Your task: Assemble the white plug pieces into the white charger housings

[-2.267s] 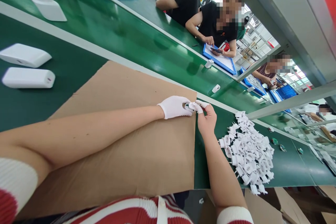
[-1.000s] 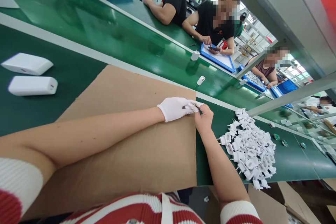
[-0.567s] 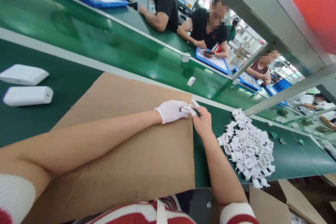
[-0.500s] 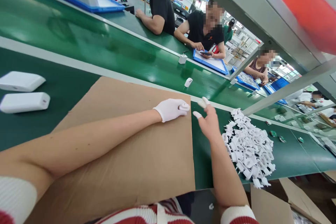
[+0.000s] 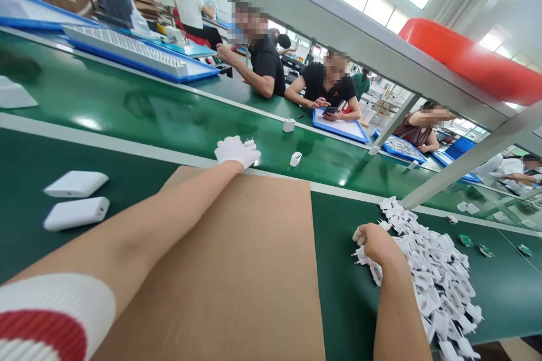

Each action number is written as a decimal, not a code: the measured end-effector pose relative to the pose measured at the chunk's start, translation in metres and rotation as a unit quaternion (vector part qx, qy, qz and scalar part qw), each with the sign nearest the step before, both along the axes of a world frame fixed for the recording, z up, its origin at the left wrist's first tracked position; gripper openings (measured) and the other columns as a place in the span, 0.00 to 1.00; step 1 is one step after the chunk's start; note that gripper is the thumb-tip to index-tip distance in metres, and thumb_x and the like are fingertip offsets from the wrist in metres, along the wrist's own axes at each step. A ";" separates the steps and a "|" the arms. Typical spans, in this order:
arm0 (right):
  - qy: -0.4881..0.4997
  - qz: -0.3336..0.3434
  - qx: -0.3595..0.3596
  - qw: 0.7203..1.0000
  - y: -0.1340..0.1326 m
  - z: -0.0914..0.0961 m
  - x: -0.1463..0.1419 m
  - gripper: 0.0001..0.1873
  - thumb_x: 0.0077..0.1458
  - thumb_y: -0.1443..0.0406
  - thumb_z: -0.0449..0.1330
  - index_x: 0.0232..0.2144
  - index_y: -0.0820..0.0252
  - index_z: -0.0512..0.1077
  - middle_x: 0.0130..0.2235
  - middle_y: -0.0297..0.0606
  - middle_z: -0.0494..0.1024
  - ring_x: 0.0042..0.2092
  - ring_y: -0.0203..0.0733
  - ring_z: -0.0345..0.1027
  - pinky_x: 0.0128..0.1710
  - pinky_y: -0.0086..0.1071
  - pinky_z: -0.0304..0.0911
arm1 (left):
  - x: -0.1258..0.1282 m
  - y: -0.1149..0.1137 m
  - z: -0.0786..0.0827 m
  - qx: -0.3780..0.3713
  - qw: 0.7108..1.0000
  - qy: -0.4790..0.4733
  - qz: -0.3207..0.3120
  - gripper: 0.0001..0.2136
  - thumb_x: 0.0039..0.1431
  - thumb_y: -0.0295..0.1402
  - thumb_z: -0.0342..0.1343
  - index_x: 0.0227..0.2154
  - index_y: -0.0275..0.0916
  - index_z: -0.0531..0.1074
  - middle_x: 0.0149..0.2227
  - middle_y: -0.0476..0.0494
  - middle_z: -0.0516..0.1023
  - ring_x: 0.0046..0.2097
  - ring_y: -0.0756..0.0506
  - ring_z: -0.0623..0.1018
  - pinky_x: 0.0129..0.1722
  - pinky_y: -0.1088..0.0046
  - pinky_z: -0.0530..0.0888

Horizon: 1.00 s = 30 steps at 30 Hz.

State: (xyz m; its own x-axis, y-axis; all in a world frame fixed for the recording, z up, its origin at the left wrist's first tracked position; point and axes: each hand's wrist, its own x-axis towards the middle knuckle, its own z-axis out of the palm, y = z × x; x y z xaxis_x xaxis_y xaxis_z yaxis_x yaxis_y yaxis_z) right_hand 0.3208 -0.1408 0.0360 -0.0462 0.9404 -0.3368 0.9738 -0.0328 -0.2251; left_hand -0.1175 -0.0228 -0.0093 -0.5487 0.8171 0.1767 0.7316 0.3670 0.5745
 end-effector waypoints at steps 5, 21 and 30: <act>0.245 0.092 0.160 0.952 0.009 -0.031 -0.019 0.26 0.48 0.75 0.58 0.46 0.55 0.84 0.38 0.38 0.75 0.40 0.43 0.73 0.45 0.38 0.71 | 0.044 0.011 0.006 0.101 0.979 0.164 -0.061 0.37 0.57 0.40 0.61 0.70 0.41 0.59 0.75 0.32 0.52 0.67 0.27 0.64 0.64 0.49 0.65; 0.426 0.025 0.132 0.895 0.019 -0.064 -0.063 0.14 0.46 0.56 0.71 0.34 0.57 0.83 0.39 0.41 0.83 0.41 0.48 0.76 0.46 0.42 0.70 | 0.089 0.034 0.041 -0.147 0.912 0.213 -0.317 0.17 0.56 0.41 0.65 0.45 0.37 0.83 0.55 0.29 0.73 0.49 0.32 0.81 0.50 0.59 0.77; 0.629 -0.171 0.023 0.758 0.023 -0.054 -0.073 0.27 0.31 0.50 0.78 0.33 0.60 0.83 0.36 0.39 0.84 0.36 0.38 0.72 0.35 0.29 0.63 | 0.150 -0.081 0.007 -0.120 0.894 0.090 -0.422 0.11 0.57 0.43 0.59 0.37 0.45 0.83 0.42 0.42 0.83 0.43 0.39 0.82 0.44 0.67 0.75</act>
State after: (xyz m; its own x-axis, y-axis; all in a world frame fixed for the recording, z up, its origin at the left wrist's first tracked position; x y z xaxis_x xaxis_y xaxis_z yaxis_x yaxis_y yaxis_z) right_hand 0.2479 -0.1182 -0.0180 -0.0540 0.9792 -0.1958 -0.0765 -0.1995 -0.9769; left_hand 0.0322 -0.1040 -0.0026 0.3015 0.9528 -0.0349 0.8788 -0.2635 0.3979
